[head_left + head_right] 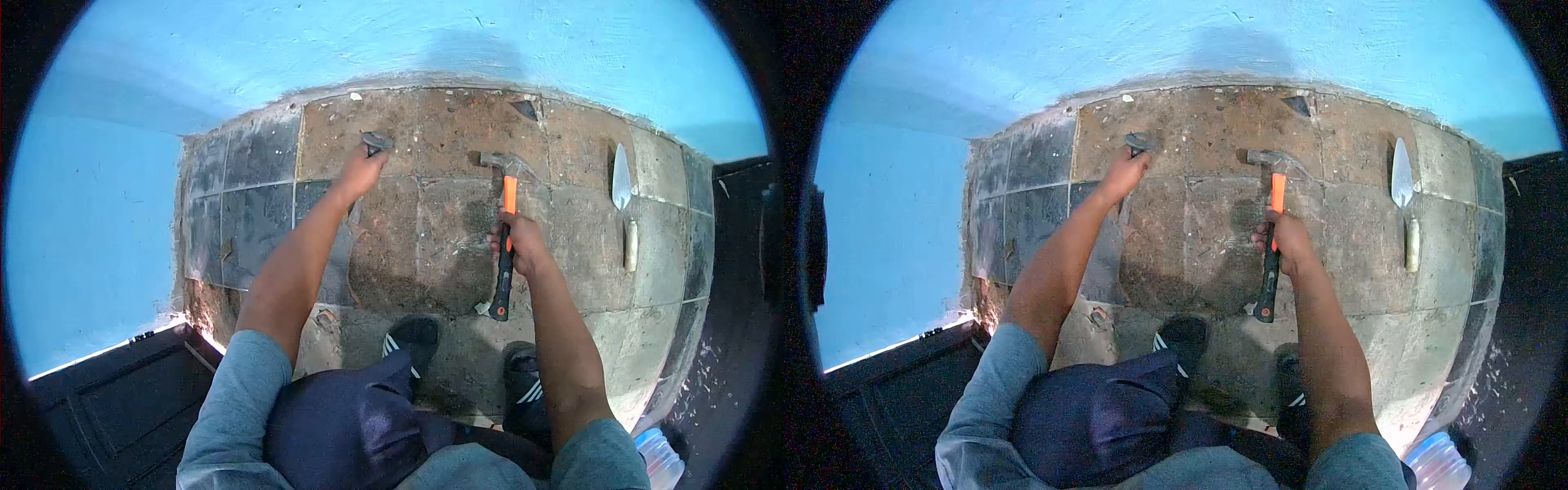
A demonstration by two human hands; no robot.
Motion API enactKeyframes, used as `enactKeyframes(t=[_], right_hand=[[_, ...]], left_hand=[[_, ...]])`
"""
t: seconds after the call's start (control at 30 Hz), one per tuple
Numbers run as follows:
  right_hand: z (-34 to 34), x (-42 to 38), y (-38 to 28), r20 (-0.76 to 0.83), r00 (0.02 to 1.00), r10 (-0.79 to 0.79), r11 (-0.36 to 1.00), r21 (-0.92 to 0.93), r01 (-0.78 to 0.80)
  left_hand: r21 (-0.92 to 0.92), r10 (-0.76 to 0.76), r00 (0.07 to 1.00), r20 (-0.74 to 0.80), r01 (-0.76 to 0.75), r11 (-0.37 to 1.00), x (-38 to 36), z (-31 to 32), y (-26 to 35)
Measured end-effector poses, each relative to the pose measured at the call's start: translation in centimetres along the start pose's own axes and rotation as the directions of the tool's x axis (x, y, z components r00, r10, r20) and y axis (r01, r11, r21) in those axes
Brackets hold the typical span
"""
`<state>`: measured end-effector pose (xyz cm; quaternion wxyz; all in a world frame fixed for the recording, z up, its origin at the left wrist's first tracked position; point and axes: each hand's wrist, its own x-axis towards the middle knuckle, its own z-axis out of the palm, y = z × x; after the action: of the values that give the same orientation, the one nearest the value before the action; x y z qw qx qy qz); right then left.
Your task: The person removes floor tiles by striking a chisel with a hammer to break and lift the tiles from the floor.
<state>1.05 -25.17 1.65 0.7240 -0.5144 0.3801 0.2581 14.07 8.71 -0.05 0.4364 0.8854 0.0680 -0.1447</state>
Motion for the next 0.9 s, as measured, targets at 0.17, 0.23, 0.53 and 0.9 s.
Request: enactKeyframes(t=[0.17,0.23,0.53,0.9], right_hand=[[0.3,0.0,0.3,-0.021,0.999,-0.029,1.000,-0.002,0.029],[0.1,0.3,0.5,-0.003,0.999,-0.044,0.999,0.005,0.045],[0.4,-0.6,-1.6,-0.091,0.976,-0.196,0.947,-0.276,0.165],[3.6,-9.3,-17.9,-0.277,0.468,-0.839,0.539,-0.533,0.652]], left_hand=[[0.043,0.101,0.995,0.009,-0.101,0.994,-1.5,0.3,0.8],[0.052,0.128,0.992,0.009,-0.128,0.990,-2.2,0.2,1.4],[0.026,0.059,0.997,-0.045,-0.057,0.998,0.3,-0.5,-0.4],[0.015,0.074,0.994,0.078,-0.075,0.997,-0.5,-0.3,-0.2]])
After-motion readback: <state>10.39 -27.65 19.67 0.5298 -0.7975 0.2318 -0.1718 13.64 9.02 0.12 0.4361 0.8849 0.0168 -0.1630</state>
